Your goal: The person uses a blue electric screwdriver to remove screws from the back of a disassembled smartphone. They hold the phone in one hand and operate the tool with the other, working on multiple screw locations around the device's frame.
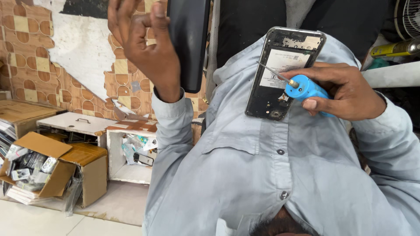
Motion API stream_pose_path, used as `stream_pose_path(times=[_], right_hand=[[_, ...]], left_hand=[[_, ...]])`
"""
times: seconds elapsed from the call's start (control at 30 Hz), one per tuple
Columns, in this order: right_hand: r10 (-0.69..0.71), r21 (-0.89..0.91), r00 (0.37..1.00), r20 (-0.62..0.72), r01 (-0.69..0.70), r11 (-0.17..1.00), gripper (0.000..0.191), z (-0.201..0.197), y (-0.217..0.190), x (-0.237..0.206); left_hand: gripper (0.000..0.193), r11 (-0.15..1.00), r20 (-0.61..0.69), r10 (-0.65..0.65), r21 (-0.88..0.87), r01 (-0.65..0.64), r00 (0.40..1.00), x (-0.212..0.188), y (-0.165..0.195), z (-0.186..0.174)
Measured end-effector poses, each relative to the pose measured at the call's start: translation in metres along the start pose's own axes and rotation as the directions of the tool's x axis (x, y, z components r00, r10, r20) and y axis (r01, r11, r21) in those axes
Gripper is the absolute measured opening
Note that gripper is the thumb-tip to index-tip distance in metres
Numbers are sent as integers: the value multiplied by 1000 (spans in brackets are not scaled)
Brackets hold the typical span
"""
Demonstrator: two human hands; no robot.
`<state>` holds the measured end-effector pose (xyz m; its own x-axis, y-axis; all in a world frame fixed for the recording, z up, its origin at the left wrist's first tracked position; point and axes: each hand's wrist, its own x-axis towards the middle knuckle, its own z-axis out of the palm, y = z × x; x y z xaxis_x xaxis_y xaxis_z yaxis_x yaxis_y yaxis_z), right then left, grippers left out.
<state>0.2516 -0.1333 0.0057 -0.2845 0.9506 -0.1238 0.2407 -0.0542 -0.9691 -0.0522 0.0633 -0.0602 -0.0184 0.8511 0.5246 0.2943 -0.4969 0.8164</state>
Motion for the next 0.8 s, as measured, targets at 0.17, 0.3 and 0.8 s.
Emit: stream_pose_path(times=[0.17,0.3,0.8], right_hand=[[-21,18,1000,19,21,1000,57,1,1,5],[20,37,1000,23,-21,999,59,7,-4,11],[-73,-858,990,-119,-66,510,81,20,-50,-25]], left_hand=[[58,721,294,-229,-590,365,928,-39,14,42],[85,-36,758,203,-626,779,619,-61,47,77],[70,-383,804,155,-487,785,574,-80,58,82]])
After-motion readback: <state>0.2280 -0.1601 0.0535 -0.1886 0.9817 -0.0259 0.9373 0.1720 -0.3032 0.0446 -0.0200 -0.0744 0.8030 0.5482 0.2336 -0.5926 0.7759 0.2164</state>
